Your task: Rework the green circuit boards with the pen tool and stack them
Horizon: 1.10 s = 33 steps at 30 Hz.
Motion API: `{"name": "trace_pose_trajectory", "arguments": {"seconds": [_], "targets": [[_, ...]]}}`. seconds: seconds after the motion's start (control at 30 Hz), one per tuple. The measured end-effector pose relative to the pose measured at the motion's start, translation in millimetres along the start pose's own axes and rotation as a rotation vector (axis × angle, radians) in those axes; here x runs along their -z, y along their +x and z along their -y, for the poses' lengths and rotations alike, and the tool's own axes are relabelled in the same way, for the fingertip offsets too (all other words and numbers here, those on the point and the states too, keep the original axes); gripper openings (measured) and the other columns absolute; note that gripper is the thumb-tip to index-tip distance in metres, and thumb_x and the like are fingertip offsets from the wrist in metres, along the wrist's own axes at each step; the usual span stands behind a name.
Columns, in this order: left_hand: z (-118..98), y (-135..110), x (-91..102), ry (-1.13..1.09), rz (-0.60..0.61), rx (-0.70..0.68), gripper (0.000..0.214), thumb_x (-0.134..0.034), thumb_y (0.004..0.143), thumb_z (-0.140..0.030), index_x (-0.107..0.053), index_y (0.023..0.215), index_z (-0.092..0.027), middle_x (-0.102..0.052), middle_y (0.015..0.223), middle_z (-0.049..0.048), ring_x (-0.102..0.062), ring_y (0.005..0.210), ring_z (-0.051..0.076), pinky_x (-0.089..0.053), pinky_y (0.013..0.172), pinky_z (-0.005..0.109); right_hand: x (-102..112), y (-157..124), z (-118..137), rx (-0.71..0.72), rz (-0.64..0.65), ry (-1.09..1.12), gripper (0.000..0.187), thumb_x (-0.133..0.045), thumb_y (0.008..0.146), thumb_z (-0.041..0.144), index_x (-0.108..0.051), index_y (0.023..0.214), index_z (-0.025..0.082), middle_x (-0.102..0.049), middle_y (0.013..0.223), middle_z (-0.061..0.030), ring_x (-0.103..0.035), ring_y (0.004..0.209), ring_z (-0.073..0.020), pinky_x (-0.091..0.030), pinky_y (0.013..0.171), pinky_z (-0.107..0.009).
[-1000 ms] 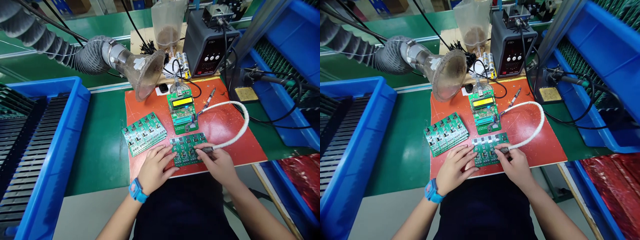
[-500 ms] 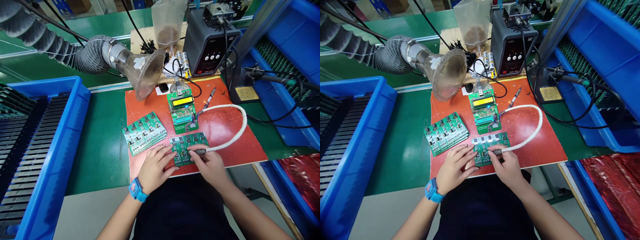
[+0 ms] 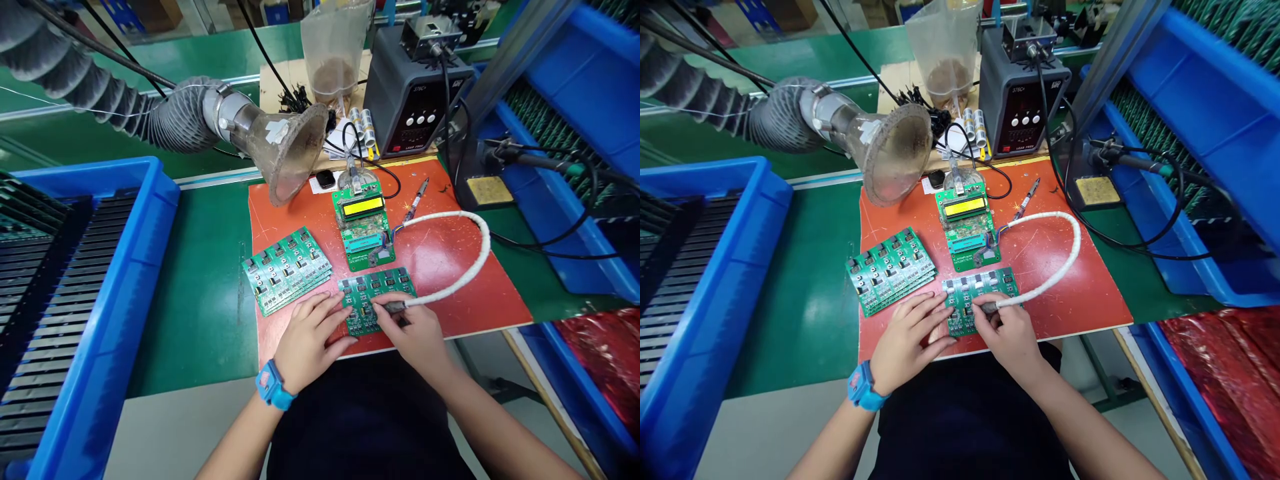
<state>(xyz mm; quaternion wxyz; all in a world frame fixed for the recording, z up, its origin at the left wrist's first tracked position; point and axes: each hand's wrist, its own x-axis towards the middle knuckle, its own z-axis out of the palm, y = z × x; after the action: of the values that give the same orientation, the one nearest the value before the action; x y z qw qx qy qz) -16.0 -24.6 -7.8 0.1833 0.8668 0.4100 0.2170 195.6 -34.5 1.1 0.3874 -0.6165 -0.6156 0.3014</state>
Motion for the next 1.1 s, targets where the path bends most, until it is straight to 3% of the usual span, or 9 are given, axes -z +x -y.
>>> {"name": "trace_pose_trajectory", "arguments": {"seconds": [0.3,0.7,1.1], "targets": [[-0.2,2.5,-0.2,0.000,-0.008,-0.009,0.044,-0.067,0.086,-0.038,-0.059,0.125,-0.021,-0.058,0.134,0.0085,-0.049,0.122,0.029,-0.048,0.099,0.050,2.6,-1.5,0.6,-0.028,0.026,0.042,0.011,-0.057,0.090,0.026,-0.065,0.090,0.019,-0.071,0.080,-0.0028,-0.065,0.057,-0.0139,-0.052,0.054,-0.024],[-1.1,1.5,0.3,0.003,-0.009,-0.007,0.044,-0.067,0.085,-0.039,-0.059,0.125,-0.021,-0.059,0.134,0.0090,-0.050,0.122,0.030,-0.049,0.098,0.050,2.1,-4.4,-5.5,0.076,-0.002,0.055,0.008,-0.058,0.091,0.023,-0.064,0.094,0.019,-0.071,0.090,-0.0042,-0.069,0.065,-0.0137,-0.055,0.059,-0.023],[-1.0,2.9,0.5,0.008,-0.004,-0.005,0.043,-0.066,0.086,-0.040,-0.059,0.125,-0.022,-0.059,0.134,0.0089,-0.051,0.122,0.030,-0.049,0.098,0.050,1.2,0.5,1.9,-0.110,0.004,0.013,0.014,-0.059,0.088,0.030,-0.066,0.085,0.018,-0.070,0.066,-0.0011,-0.066,0.052,-0.0153,-0.052,0.052,-0.024]]}}
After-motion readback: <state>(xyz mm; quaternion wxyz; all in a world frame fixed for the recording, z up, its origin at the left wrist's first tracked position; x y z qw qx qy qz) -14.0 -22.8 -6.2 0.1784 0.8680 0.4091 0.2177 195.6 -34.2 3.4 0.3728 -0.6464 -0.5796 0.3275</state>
